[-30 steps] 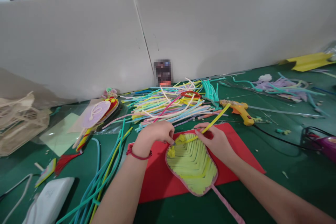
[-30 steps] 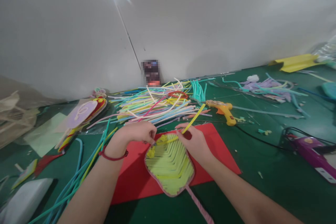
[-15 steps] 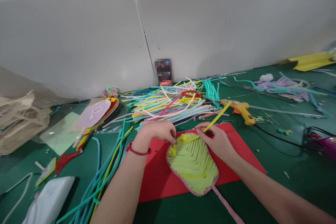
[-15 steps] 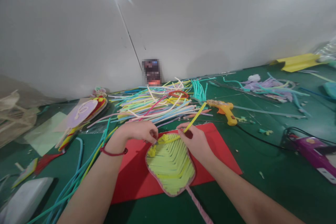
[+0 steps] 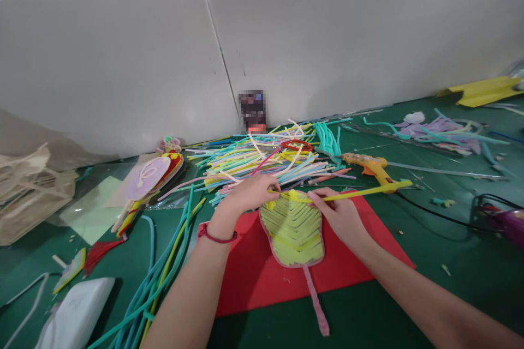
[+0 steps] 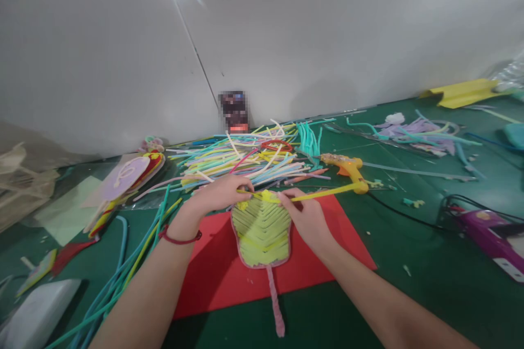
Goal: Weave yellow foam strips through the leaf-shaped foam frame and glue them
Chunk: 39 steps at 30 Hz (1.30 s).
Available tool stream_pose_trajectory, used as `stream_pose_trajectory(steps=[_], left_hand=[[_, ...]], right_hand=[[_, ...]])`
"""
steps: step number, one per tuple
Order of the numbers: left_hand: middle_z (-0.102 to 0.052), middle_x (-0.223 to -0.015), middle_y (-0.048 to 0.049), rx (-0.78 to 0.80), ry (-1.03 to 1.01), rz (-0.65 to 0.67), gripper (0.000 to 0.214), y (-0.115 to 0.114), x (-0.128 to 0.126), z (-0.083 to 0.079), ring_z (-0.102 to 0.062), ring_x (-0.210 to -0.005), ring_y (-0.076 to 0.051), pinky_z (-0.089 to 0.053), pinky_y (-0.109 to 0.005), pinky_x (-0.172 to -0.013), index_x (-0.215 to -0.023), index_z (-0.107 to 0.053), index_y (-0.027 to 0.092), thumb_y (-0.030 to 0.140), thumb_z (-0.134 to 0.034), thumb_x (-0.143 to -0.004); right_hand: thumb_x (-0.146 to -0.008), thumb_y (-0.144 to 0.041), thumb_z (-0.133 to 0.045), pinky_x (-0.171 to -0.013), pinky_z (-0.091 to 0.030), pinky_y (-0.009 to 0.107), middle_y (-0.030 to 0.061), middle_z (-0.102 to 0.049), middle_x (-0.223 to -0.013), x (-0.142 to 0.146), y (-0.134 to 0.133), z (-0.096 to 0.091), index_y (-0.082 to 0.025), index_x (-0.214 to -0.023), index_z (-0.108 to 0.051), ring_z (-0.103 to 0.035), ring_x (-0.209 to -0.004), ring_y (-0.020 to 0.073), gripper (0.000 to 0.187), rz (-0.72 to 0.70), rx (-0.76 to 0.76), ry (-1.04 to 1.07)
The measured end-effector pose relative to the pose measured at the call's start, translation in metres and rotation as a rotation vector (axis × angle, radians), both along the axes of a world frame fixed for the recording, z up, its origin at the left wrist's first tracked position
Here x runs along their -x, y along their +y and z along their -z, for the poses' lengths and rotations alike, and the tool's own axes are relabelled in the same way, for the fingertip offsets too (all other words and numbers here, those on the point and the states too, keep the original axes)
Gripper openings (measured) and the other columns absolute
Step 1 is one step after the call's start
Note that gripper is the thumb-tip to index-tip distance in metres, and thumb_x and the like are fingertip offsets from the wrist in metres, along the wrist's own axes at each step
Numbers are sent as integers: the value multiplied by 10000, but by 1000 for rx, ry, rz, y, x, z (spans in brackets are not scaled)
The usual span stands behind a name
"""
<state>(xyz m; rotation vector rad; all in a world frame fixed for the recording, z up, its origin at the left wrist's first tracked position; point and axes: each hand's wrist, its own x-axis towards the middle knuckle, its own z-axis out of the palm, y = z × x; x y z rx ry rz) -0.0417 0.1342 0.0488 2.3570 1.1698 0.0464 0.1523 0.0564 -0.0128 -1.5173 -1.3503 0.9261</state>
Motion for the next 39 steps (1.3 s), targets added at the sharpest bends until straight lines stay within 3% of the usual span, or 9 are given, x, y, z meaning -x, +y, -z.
stream_pose_trajectory(steps=[4,8,12,18,22,26,32,36,39], left_hand=[[-626,-774,-8,62,-82,-42,266,2,4,-3,-549,-691,-132,-385,-230,-621,-960,-622,213,286,-457,-765],[-609,-714,-10,185,-215,-69,306,-1,5,-12,-547,-626,-107,-399,-209,-584,-992,-611,190,250,-381,-800],[-597,-679,-4,251,-283,-75,303,-3,0,-12,-537,-582,-90,-407,-197,-563,-987,-621,176,227,-393,-794],[-627,-702,2,193,-423,-74,275,-11,-25,0,-564,-603,-91,-439,-207,-601,-1005,-601,190,212,-458,-772],[-655,-829,-30,154,-678,-204,221,-27,-40,6,-614,-749,-116,-471,-231,-709,-954,-591,172,250,-466,-789],[-672,-889,-53,241,-866,-329,222,-52,-35,15,-627,-814,-144,-475,-255,-759,-926,-596,156,290,-510,-771],[-660,-890,-68,132,-961,-513,202,-74,-15,32,-594,-857,-167,-466,-256,-732,-750,-622,156,331,-522,-761],[-633,-775,-35,60,-931,-736,214,-72,-14,38,-575,-732,-132,-454,-240,-691,-765,-558,165,347,-453,-805],[-596,-699,-14,11,-901,-793,227,-69,-15,41,-556,-699,-120,-445,-229,-691,-731,-510,173,351,-407,-829]], right_hand=[[-821,-509,-410,-752,-453,308,42,-672,-730,-1,1,-3,-188,-845,-616,-621,-755,186,381,38,-25,110],[-793,-522,-462,-595,-462,272,39,-639,-638,-3,3,-5,-170,-773,-589,-593,-598,149,374,153,-60,328],[-758,-477,-548,-533,-458,254,49,-646,-686,0,3,-4,-169,-839,-581,-586,-608,145,319,78,-55,555],[-754,-426,-579,-607,-485,260,38,-665,-767,2,3,1,-189,-923,-631,-591,-672,138,296,-33,-26,445],[-780,-472,-519,-601,-488,276,44,-670,-768,-2,8,5,-184,-913,-621,-606,-685,157,333,8,-39,490],[-762,-489,-534,-622,-497,293,33,-665,-696,-1,6,3,-177,-802,-591,-611,-626,155,320,-11,-31,510],[-697,-449,-629,-542,-466,256,16,-627,-620,4,-1,-1,-176,-764,-575,-567,-543,128,286,-87,38,527],[-654,-433,-674,-484,-417,226,6,-596,-595,1,2,-3,-177,-760,-585,-514,-507,101,291,-12,66,611],[-646,-485,-658,-447,-393,224,21,-591,-610,0,3,-6,-173,-764,-604,-497,-497,100,338,36,107,621]])
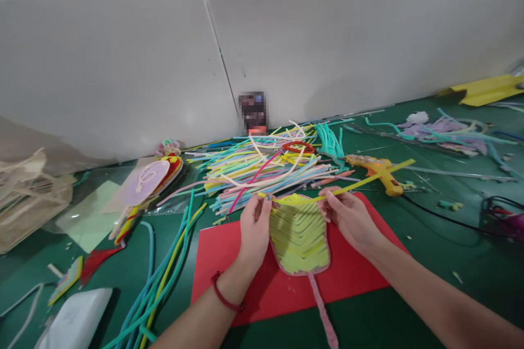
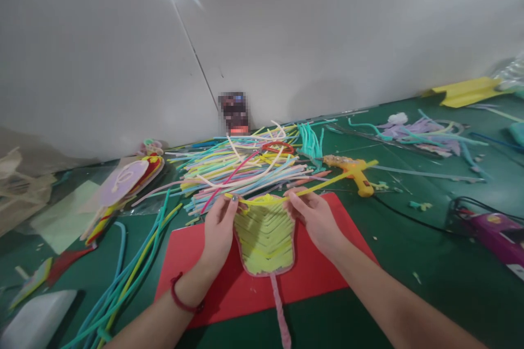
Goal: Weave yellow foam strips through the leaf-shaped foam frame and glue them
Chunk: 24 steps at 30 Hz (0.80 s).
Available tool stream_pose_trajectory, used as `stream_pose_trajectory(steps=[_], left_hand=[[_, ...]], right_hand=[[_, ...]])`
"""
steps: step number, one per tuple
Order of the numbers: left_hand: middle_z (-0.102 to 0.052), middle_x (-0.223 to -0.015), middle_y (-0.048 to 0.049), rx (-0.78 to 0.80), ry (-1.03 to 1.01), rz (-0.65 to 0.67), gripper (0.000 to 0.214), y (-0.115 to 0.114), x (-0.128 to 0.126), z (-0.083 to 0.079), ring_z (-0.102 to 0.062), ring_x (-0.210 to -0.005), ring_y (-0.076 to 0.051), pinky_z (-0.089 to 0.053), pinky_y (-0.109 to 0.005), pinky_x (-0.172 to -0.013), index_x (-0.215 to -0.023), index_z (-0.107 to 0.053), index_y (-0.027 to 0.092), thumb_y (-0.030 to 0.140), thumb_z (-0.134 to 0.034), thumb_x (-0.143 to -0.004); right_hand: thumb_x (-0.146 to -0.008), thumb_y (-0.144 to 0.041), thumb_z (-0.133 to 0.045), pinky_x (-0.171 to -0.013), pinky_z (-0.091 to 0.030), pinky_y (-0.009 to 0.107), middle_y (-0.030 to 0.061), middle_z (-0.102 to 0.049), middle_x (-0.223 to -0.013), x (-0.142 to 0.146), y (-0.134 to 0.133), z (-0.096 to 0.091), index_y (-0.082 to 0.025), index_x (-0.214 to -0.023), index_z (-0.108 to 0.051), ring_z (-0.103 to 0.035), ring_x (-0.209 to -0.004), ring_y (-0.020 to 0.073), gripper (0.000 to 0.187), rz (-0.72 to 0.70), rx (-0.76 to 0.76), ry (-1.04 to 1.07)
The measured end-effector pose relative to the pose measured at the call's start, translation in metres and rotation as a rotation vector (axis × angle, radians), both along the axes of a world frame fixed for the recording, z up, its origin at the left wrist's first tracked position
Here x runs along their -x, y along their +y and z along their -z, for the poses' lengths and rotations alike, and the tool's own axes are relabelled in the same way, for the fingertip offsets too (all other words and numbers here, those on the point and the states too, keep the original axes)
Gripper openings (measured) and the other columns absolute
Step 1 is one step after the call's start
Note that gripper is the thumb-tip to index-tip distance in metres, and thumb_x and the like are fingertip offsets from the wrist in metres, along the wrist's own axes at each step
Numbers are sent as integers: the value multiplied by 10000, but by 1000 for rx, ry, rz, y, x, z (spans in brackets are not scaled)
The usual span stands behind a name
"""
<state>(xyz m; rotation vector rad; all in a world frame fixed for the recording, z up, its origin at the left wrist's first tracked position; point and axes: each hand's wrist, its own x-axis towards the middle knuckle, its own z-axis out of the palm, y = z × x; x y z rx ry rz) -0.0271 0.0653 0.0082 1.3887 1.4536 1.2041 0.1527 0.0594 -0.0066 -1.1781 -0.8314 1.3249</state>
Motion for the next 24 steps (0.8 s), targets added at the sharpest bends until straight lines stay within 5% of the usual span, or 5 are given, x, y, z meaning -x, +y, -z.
stream_pose_trajectory(steps=[14,24], left_hand=[[-638,-918,-44,-29,36,84,258,-4,1,1,-581,-860,-141,-452,-236,-771,-951,-554,178,324,-365,-856],[-613,-734,-4,26,-95,181,270,-8,-3,-3,-510,-536,-94,-432,-215,-553,-987,-542,186,348,-372,-853]], right_hand=[[-728,-547,-542,-414,-389,226,32,-568,-515,0,-4,3,-165,-622,-588,-508,-461,113,400,-76,-66,-179],[-653,-552,-616,-345,-286,184,-4,-549,-475,0,-4,-5,-173,-733,-583,-449,-375,79,389,-61,39,-24]])
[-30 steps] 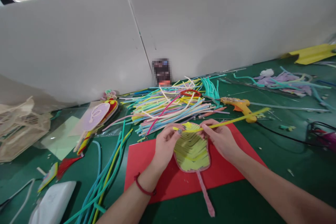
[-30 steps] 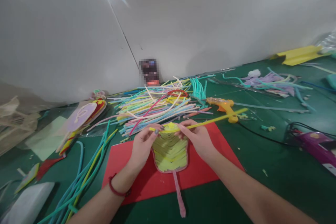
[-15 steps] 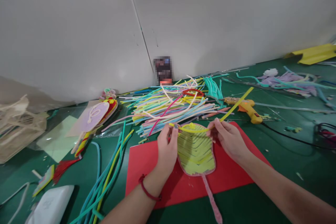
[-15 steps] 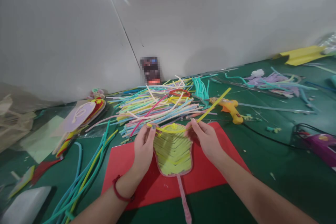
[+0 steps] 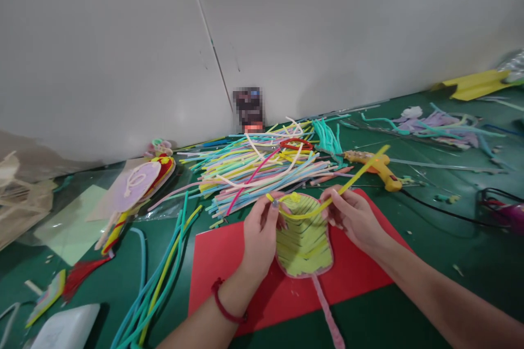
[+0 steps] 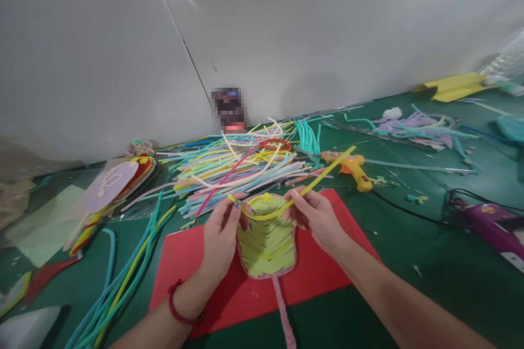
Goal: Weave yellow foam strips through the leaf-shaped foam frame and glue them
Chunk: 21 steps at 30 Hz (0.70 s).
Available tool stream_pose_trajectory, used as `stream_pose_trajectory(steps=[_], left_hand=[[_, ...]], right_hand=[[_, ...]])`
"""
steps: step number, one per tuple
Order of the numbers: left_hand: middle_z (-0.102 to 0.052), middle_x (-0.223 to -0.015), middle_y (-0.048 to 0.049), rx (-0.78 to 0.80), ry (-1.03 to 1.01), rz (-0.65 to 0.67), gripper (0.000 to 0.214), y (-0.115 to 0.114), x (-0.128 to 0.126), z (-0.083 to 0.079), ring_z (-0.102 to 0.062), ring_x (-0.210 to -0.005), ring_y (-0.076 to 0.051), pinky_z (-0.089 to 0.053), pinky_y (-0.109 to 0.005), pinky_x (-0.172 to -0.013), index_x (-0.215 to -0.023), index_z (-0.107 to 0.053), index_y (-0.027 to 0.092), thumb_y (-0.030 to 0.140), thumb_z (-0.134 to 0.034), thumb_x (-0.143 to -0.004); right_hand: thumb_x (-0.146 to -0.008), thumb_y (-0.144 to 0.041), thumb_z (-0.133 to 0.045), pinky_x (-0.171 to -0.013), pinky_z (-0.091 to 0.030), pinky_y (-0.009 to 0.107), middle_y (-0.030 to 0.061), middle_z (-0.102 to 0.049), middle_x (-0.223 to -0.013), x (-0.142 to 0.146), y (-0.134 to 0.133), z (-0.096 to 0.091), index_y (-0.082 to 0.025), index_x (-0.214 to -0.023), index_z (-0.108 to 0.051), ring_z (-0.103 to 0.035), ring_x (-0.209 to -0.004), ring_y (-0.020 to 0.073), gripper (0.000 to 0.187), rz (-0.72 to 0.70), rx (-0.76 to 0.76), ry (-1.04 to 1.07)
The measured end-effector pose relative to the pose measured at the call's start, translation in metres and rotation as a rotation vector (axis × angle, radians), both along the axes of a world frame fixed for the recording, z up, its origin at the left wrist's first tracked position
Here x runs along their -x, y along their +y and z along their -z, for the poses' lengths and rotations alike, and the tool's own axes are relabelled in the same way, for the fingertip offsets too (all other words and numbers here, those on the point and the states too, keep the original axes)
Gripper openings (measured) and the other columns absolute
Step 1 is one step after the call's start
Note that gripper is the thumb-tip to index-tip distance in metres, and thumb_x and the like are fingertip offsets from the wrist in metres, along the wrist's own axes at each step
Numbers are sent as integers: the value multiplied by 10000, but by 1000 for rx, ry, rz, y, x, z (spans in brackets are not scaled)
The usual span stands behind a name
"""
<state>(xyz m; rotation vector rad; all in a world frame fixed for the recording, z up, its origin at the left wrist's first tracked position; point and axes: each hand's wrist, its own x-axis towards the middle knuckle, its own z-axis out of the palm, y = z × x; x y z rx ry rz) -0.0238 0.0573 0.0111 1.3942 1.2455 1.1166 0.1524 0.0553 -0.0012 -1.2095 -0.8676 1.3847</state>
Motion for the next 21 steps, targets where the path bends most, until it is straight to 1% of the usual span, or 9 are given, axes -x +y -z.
stream_pose_trajectory(steps=[4,6,10,13,16,19,21], left_hand=[[-612,-763,-17,-31,7,53,279,-6,1,2,-528,-581,-97,-435,-206,-562,-980,-551,182,372,-391,-853],[-620,-828,-30,-48,32,39,292,-7,3,3,-535,-611,-100,-440,-208,-578,-996,-549,182,381,-387,-856],[-627,-902,-40,-94,64,-77,301,-6,7,5,-549,-672,-109,-449,-214,-626,-1069,-518,190,364,-401,-853],[-628,-893,-33,-119,16,-178,312,-4,8,6,-565,-705,-112,-458,-226,-672,-1106,-491,196,349,-428,-842],[-626,-862,-29,-119,-15,-233,259,-2,9,8,-578,-737,-120,-465,-233,-691,-1011,-534,186,351,-462,-826],[-615,-786,-18,-129,68,-246,241,-1,10,9,-564,-704,-119,-455,-226,-660,-885,-585,176,362,-440,-839],[-613,-767,-15,-158,135,-224,265,-1,11,9,-557,-700,-120,-446,-225,-655,-869,-606,181,360,-409,-855]], right_hand=[[-680,-517,-614,-339,-274,172,-16,-555,-475,-2,4,3,-180,-755,-582,-430,-367,64,347,25,-21,-42],[-700,-513,-596,-337,-273,176,-13,-559,-475,-1,5,4,-177,-745,-589,-420,-365,62,339,38,-44,-92],[-747,-526,-531,-350,-310,196,3,-576,-493,3,3,5,-170,-744,-613,-436,-377,75,365,57,-96,-197],[-762,-525,-513,-357,-333,203,12,-586,-527,6,1,5,-167,-736,-615,-459,-396,82,373,89,-137,-238],[-763,-526,-511,-352,-342,206,27,-606,-573,7,-1,4,-158,-746,-612,-468,-403,85,383,107,-165,-251],[-781,-506,-498,-356,-346,203,34,-630,-632,8,-2,5,-160,-829,-611,-475,-410,80,367,100,-182,-201],[-789,-491,-496,-356,-345,196,33,-641,-678,8,-3,6,-170,-888,-602,-474,-416,74,352,104,-180,-140]])
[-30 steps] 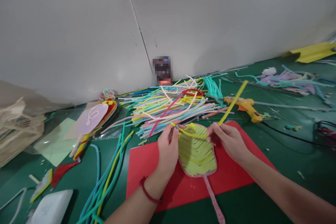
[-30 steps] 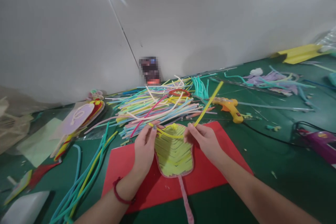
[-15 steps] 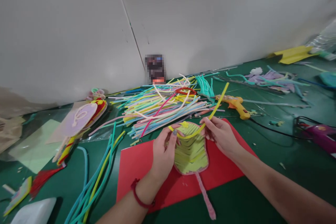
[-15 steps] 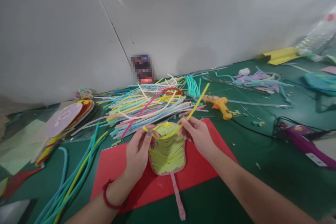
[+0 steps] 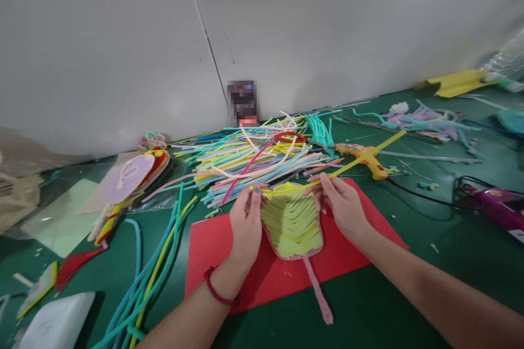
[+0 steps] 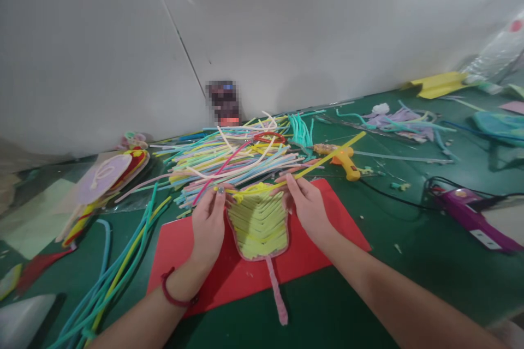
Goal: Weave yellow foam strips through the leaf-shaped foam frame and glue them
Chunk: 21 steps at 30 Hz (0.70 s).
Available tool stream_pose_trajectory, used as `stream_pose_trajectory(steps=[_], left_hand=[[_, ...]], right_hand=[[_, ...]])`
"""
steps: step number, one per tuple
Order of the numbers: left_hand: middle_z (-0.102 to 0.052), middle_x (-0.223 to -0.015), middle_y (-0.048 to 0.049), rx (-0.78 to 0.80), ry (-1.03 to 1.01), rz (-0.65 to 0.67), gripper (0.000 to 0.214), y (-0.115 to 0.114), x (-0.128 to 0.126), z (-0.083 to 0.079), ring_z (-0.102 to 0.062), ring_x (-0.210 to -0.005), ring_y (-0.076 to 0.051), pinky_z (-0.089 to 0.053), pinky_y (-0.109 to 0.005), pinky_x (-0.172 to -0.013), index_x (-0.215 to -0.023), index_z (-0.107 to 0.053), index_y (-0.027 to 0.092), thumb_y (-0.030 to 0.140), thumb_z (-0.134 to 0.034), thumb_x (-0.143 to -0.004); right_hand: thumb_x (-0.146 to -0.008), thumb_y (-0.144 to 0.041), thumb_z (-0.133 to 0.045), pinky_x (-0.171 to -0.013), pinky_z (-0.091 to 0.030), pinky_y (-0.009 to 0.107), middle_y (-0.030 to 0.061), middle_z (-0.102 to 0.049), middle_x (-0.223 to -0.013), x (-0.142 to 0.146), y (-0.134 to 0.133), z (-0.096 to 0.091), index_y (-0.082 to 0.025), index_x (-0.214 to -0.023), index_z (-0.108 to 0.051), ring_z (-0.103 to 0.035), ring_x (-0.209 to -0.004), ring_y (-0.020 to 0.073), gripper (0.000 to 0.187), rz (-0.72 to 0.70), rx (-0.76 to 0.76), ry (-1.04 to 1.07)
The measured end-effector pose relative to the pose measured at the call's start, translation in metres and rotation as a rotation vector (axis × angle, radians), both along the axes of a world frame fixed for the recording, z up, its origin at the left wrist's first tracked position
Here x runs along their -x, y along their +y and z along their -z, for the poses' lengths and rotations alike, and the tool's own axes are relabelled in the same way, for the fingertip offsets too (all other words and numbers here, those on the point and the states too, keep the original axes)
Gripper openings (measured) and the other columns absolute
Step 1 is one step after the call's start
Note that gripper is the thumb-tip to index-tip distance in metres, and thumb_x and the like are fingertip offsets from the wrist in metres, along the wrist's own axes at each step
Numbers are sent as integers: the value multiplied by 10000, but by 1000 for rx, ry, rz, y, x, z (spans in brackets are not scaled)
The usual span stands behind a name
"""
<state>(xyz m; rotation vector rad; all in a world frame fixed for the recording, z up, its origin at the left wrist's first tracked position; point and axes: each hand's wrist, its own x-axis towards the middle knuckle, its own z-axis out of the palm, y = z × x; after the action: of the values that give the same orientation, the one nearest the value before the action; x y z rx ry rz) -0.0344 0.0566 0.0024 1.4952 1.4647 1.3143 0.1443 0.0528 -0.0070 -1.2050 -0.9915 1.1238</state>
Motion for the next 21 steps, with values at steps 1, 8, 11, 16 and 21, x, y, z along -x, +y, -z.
stream_pose_trajectory(steps=[1,8,11,16,21], left_hand=[[-616,-775,-16,-15,29,21,272,0,0,0,-559,-711,-122,-445,-227,-663,-871,-614,187,355,-400,-860],[-599,-894,-34,-133,131,275,224,-2,-1,0,-556,-856,-136,-443,-239,-753,-863,-665,224,284,-450,-846],[-583,-890,-38,-157,152,289,204,-4,-1,-1,-551,-854,-133,-444,-229,-739,-840,-674,222,281,-480,-831],[-612,-819,-26,-48,72,65,204,1,0,1,-566,-766,-126,-453,-225,-680,-849,-647,193,318,-488,-821],[-639,-705,-13,72,-68,-22,208,6,-3,2,-582,-665,-123,-464,-223,-627,-805,-636,166,341,-526,-790]], right_hand=[[-785,-485,-506,-352,-342,192,32,-645,-704,0,0,0,-176,-907,-596,-471,-421,70,344,2,1,30],[-734,-398,-605,-371,-349,176,-10,-591,-712,2,-2,0,-201,-995,-597,-428,-448,48,327,-149,22,103],[-736,-408,-600,-360,-342,176,-22,-524,-638,2,-3,1,-164,-907,-631,-400,-421,39,299,-133,51,63],[-751,-451,-568,-327,-347,187,-21,-513,-574,1,-2,2,-155,-778,-612,-412,-370,49,301,-11,28,35],[-741,-453,-576,-375,-435,217,12,-604,-627,2,-2,-1,-166,-802,-625,-531,-445,100,298,-44,10,33]])
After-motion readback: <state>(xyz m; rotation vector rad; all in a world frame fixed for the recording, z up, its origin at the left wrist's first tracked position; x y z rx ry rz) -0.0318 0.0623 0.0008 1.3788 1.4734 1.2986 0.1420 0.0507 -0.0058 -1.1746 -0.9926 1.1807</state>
